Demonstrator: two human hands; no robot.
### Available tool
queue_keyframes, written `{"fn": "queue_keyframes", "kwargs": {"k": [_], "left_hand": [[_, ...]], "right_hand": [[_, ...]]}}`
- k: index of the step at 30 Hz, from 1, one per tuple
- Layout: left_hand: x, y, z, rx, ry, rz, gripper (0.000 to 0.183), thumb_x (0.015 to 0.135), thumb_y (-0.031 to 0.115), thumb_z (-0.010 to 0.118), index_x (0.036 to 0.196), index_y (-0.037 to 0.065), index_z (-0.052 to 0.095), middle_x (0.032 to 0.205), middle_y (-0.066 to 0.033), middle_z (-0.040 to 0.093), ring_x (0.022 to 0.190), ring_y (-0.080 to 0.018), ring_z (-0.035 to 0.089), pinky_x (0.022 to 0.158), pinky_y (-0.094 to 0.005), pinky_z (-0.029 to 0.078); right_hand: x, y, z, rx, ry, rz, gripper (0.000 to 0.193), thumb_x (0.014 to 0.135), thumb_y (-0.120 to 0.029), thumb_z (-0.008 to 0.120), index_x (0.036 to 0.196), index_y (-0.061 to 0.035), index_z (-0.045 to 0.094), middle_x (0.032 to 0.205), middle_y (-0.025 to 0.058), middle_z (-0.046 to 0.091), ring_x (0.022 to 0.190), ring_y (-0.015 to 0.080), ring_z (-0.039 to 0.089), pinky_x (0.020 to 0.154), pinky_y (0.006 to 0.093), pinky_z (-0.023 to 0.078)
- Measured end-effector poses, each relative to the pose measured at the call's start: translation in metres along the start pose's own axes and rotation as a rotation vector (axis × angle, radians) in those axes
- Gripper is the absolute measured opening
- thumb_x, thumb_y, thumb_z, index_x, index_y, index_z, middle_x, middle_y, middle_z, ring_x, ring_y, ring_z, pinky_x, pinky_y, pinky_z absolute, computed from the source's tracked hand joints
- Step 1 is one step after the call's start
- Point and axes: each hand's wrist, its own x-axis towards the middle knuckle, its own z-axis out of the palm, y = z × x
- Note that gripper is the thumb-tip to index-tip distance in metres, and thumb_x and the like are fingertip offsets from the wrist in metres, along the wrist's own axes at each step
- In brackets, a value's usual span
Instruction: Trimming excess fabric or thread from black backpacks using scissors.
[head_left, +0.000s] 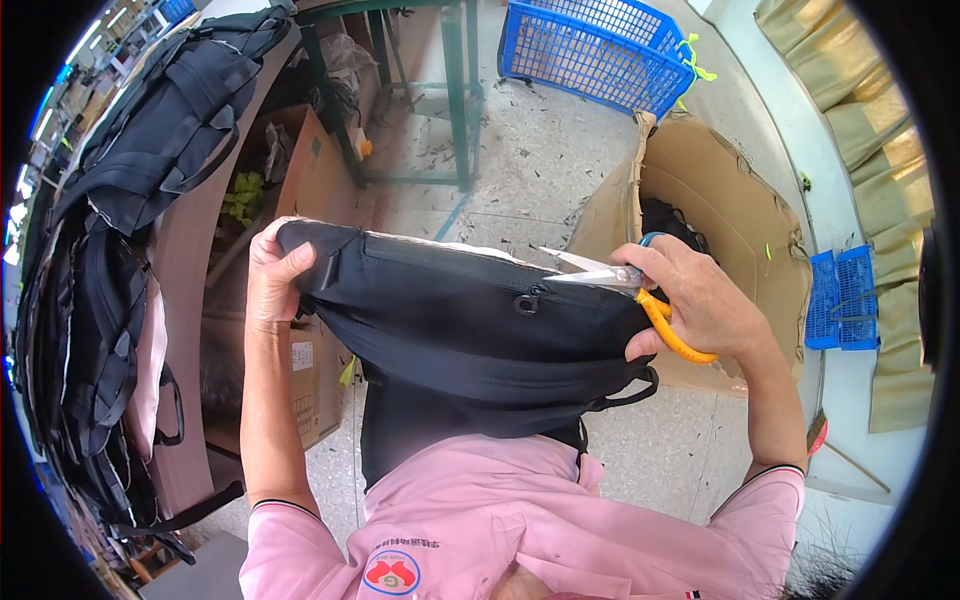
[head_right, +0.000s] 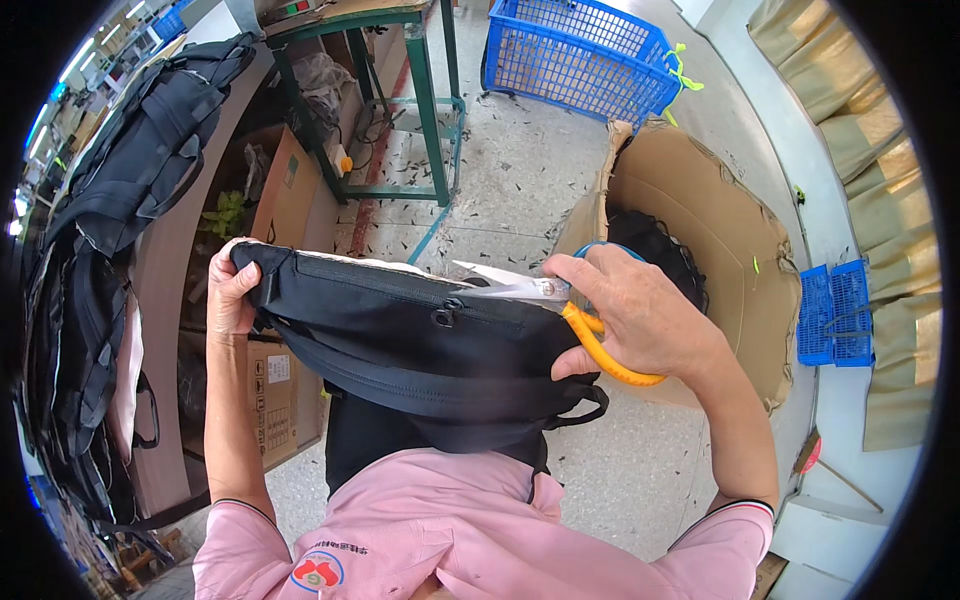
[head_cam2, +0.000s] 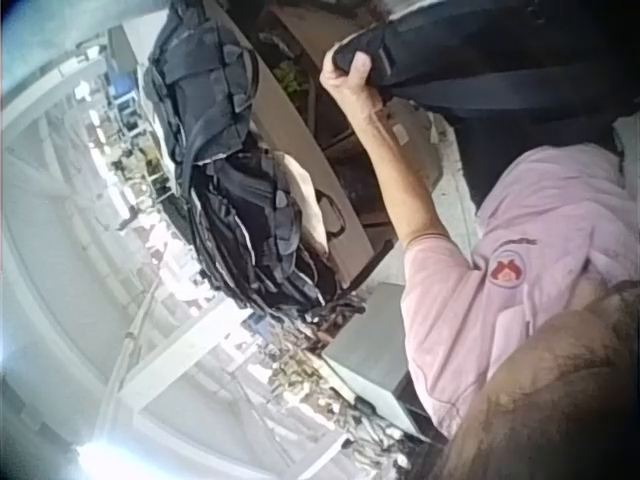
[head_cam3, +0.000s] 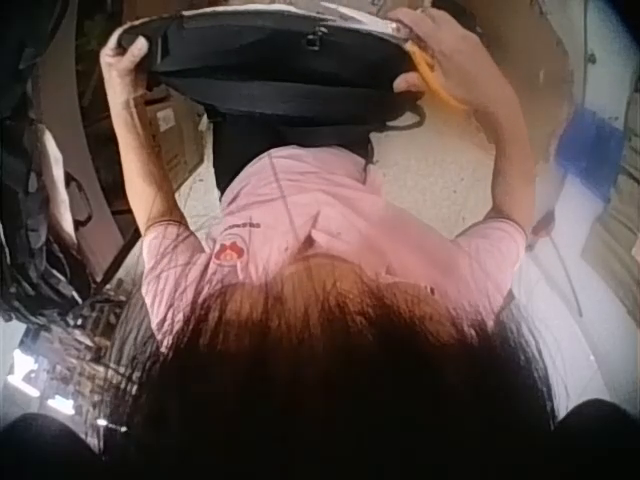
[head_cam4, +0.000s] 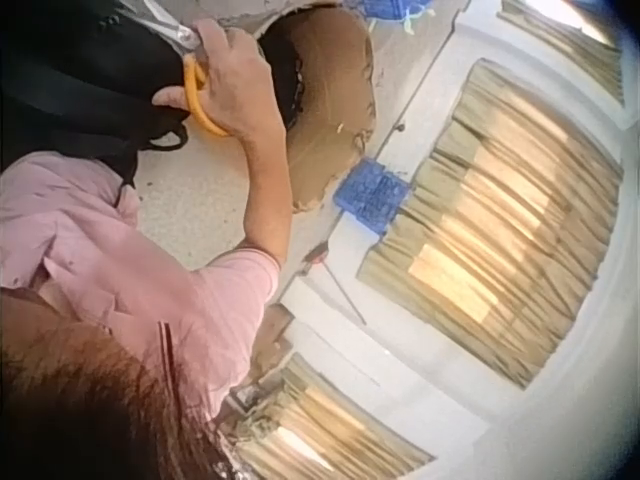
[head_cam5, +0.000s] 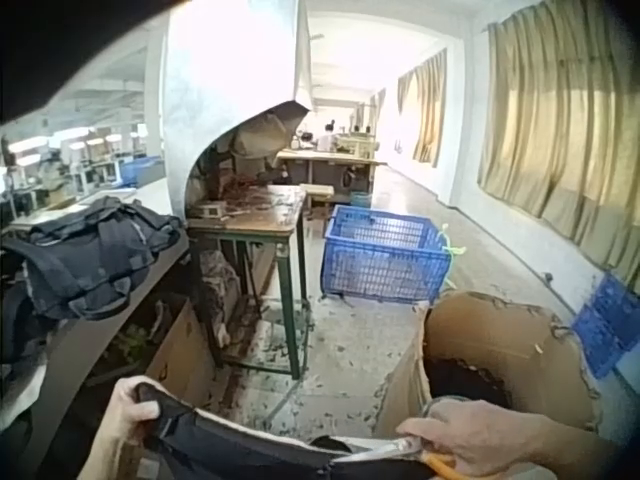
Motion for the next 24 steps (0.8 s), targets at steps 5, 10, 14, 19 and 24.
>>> {"fn": "queue_keyframes", "kwargs": {"k": [5, 10, 14, 19, 24], "left_hand": [[-0.0011, 0.0022, 0.0011, -0.008, 0.002, -0.017, 0.036, 0.061, 0.015, 0.081, 0.088, 0.001, 0.062, 0.081, -0.0032, 0.063, 0.074, -0.0123, 0.058, 0.074, -0.0242, 0.046], [-0.0011, 0.0020, 0.0016, -0.013, 0.005, -0.020, 0.034, 0.062, 0.013, 0.080, 0.088, 0.002, 0.062, 0.081, -0.0029, 0.063, 0.074, -0.0119, 0.058, 0.073, -0.0238, 0.046], [-0.0005, 0.0007, 0.0001, -0.011, -0.002, -0.016, 0.033, 0.063, 0.012, 0.080, 0.089, 0.002, 0.062, 0.081, -0.0025, 0.063, 0.074, -0.0116, 0.058, 0.074, -0.0234, 0.046], [0.0006, 0.0008, -0.0009, -0.020, -0.009, -0.017, 0.033, 0.063, 0.012, 0.080, 0.089, 0.002, 0.062, 0.082, -0.0026, 0.063, 0.074, -0.0114, 0.058, 0.073, -0.0235, 0.046], [0.0011, 0.0015, -0.0004, -0.032, -0.045, -0.020, 0.031, 0.064, 0.011, 0.079, 0.089, 0.002, 0.062, 0.083, -0.0033, 0.064, 0.075, -0.0115, 0.059, 0.073, -0.0239, 0.046]], "right_hand": [[0.0005, -0.0045, -0.0073, -0.089, -0.009, -0.066, 0.077, 0.055, -0.057, 0.073, 0.109, -0.0079, 0.050, 0.082, 0.0109, 0.047, 0.071, 0.0271, 0.051, 0.061, 0.0365, 0.042], [0.0017, -0.0069, -0.0068, -0.089, 0.000, -0.093, 0.063, 0.064, -0.053, 0.071, 0.104, -0.0070, 0.052, 0.071, 0.0117, 0.051, 0.068, 0.0292, 0.053, 0.056, 0.0362, 0.041], [-0.0008, -0.0048, -0.0015, -0.094, 0.032, -0.101, 0.056, 0.067, -0.050, 0.070, 0.098, -0.0066, 0.053, 0.063, 0.0111, 0.050, 0.058, 0.0297, 0.052, 0.053, 0.0365, 0.041], [-0.0014, -0.0051, 0.0004, -0.090, 0.062, -0.105, 0.053, 0.067, -0.047, 0.072, 0.095, -0.0064, 0.052, 0.062, 0.0107, 0.052, 0.053, 0.0288, 0.052, 0.049, 0.0349, 0.041], [-0.0007, -0.0055, -0.0008, -0.044, 0.092, -0.093, 0.058, 0.064, -0.048, 0.073, 0.099, -0.0067, 0.053, 0.067, 0.0106, 0.052, 0.058, 0.0275, 0.053, 0.051, 0.0339, 0.041]]}}
